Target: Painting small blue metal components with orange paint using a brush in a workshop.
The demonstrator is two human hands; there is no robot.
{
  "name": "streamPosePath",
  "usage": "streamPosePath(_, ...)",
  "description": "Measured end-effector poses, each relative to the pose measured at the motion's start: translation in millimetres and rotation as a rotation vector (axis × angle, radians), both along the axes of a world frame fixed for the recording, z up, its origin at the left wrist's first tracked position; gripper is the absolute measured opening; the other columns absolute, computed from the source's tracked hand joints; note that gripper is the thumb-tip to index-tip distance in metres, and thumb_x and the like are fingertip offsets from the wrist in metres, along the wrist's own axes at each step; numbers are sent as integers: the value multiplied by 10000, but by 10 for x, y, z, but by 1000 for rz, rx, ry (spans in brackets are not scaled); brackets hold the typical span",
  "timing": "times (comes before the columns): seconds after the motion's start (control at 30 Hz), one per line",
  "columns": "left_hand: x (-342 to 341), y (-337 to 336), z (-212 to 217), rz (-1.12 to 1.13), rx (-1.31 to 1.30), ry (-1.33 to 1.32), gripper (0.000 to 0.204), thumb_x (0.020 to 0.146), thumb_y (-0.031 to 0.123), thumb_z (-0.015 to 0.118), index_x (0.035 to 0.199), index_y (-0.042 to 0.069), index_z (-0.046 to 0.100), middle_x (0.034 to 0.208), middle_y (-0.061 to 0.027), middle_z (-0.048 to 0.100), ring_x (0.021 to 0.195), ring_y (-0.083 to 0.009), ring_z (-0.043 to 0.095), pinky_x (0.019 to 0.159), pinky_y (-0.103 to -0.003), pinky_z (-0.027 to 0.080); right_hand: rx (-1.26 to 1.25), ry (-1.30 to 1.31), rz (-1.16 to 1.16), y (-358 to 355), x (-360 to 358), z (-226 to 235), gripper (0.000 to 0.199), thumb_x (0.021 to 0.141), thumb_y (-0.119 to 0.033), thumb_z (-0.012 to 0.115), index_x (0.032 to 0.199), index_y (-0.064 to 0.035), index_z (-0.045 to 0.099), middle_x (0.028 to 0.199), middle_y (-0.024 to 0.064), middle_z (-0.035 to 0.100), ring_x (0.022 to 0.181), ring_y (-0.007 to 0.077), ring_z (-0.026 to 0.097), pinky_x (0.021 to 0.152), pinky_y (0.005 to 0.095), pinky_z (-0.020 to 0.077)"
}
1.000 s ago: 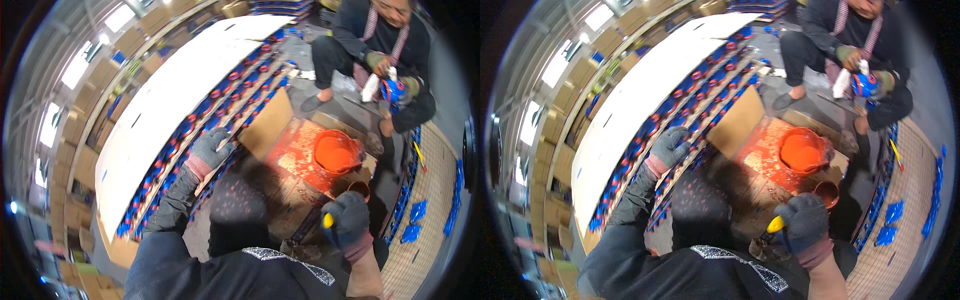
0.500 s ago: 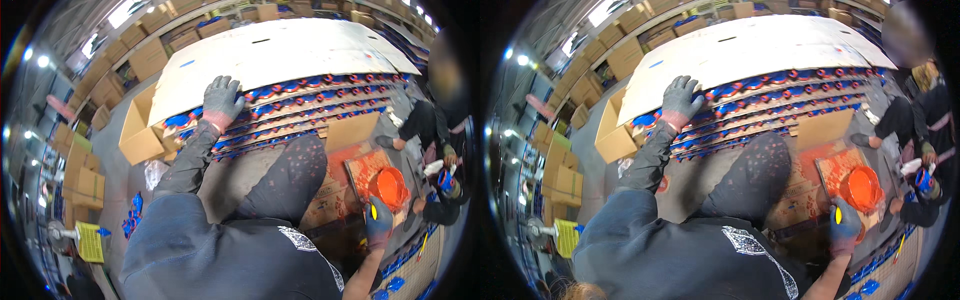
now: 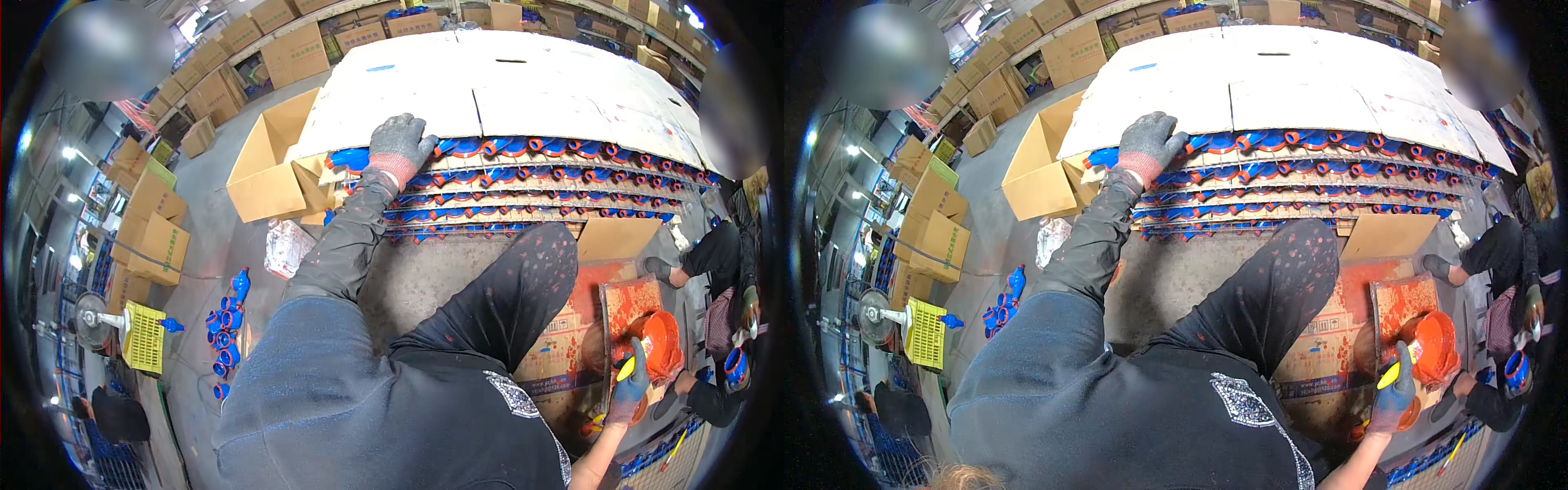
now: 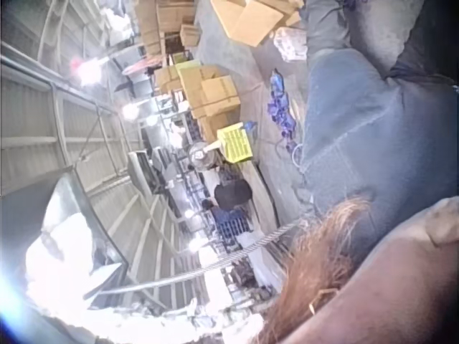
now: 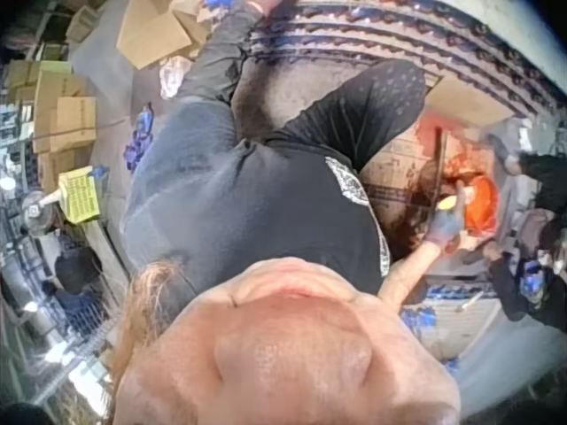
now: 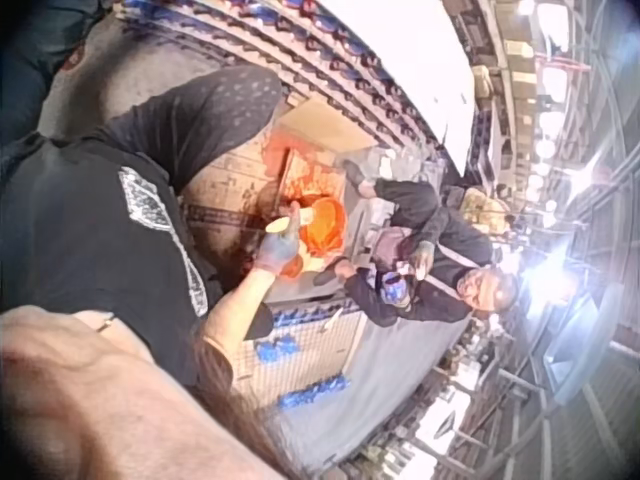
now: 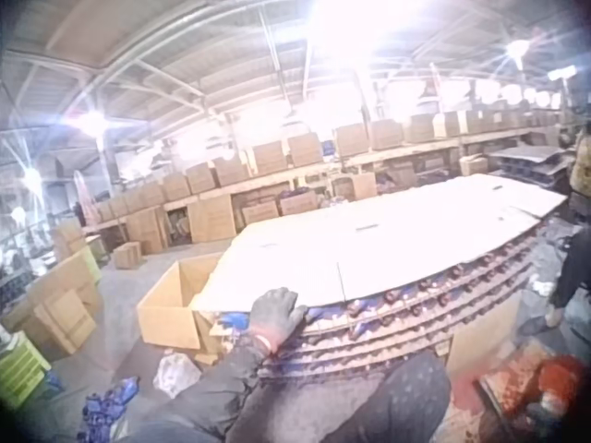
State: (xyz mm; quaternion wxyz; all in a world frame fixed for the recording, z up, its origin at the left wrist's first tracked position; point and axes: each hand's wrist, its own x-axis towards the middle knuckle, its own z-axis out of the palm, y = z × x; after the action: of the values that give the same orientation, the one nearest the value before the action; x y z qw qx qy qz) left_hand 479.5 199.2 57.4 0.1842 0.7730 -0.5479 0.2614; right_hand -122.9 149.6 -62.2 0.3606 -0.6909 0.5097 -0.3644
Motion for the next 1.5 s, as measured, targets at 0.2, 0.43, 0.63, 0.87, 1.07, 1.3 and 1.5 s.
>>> streamPosePath(0.2,12,34,-69,-88,-57,79,464,861,380,609,1098,-13,681,1181,-245,636,1152,-402,569,1025,-476,417,-78,-57,-100,-14,73,-78,226,988,-56,523,1167,-27,658,1067,46,647,945,133,598,837,266,498)
streamPosePath(0.43,-925,-494,-113,-518,66,359,360,967,196,603,1232,-48,600,1251,-191,607,1194,-312,552,1062,-391,393,-837,366,-206,-20,-86,76,118,767,-106,685,880,-133,662,781,67,650,747,289,640,662,390,516)
streamPosePath(0.63,-2116,-1070,-235,-1021,240,433,299,935,75,602,1202,-61,609,1211,-175,642,1147,-288,595,1008,-365,437,-728,346,-565,538,-423,490,171,751,-80,781,880,-68,669,855,69,679,836,260,663,767,364,539)
streamPosePath(0.87,-3433,-1409,-338,-1461,475,439,288,951,56,562,1215,-50,607,1244,-189,618,1134,-304,588,994,-380,437,-666,-947,-887,1362,-1068,490,129,854,-184,678,860,-61,636,794,75,654,754,219,656,686,342,527)
streamPosePath(1.07,-4525,-1466,-384,-1668,680,408,320,985,107,534,1255,-56,588,1275,-161,614,1171,-280,567,1032,-371,417,-767,-392,-1235,2087,-1553,187,184,969,-204,572,986,-27,621,875,90,656,799,198,651,754,346,553)
streamPosePath(1.3,-5517,-1451,-340,-2082,760,463,299,992,92,510,1239,-50,600,1291,-176,604,1181,-281,571,1008,-383,442,-562,372,-1524,2570,-1647,-226,207,784,-26,728,963,-65,632,881,100,675,811,259,669,736,351,543)
streamPosePath(1.5,-5872,-1515,-310,-2044,663,424,271,948,38,522,1176,-56,635,1207,-176,651,1139,-282,599,1017,-377,438,-472,-336,-1614,2570,-1922,-655,134,921,-56,609,1040,-109,640,861,51,639,795,144,627,690,307,525)
